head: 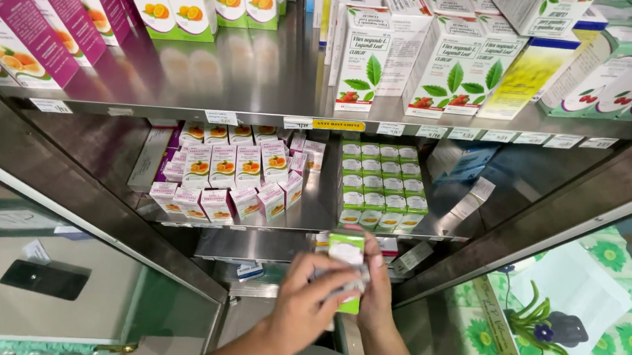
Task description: The person is wiping down boxes of medication on a pharmacy shelf using a cleaning cloth.
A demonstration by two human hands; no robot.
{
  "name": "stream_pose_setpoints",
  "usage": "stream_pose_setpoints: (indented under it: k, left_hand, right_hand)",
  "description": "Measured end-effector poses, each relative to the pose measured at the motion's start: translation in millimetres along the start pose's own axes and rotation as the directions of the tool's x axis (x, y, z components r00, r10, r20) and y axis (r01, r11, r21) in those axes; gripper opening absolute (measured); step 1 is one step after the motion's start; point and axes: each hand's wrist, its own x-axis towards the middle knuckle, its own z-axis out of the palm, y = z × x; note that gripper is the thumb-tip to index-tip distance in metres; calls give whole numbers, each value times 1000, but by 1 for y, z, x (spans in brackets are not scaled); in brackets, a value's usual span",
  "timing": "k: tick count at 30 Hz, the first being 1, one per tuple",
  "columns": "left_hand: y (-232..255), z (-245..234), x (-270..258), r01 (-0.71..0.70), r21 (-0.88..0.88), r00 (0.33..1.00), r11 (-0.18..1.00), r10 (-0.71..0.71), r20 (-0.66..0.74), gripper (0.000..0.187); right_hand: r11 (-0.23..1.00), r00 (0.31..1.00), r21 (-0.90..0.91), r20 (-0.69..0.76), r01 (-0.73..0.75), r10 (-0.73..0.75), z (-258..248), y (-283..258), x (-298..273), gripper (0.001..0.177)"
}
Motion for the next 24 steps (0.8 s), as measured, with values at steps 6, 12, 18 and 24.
stream_pose_setpoints:
  k: [6, 12, 18, 24]
  left_hand:
    - [-13, -8, 7, 55, -65, 996, 996, -51, 67, 47]
    - [-11, -7, -6, 6, 14, 1000, 1000, -6, 2, 42]
    - [6, -25, -7, -22, -85, 996, 996, 29, 85, 32]
    - [-24, -4, 23, -99, -50, 995, 994, 99, -6, 39]
  right_hand:
    - [1000, 984, 25, -179, -5, 9, -13, 27, -12, 58]
    - [998, 999, 56, -42, -8, 10, 9, 11, -7, 55]
    - [962, 991, 239, 23, -130, 128, -14, 12, 7, 46]
    - [890, 957, 359, 32, -282, 290, -47, 31, 2, 48]
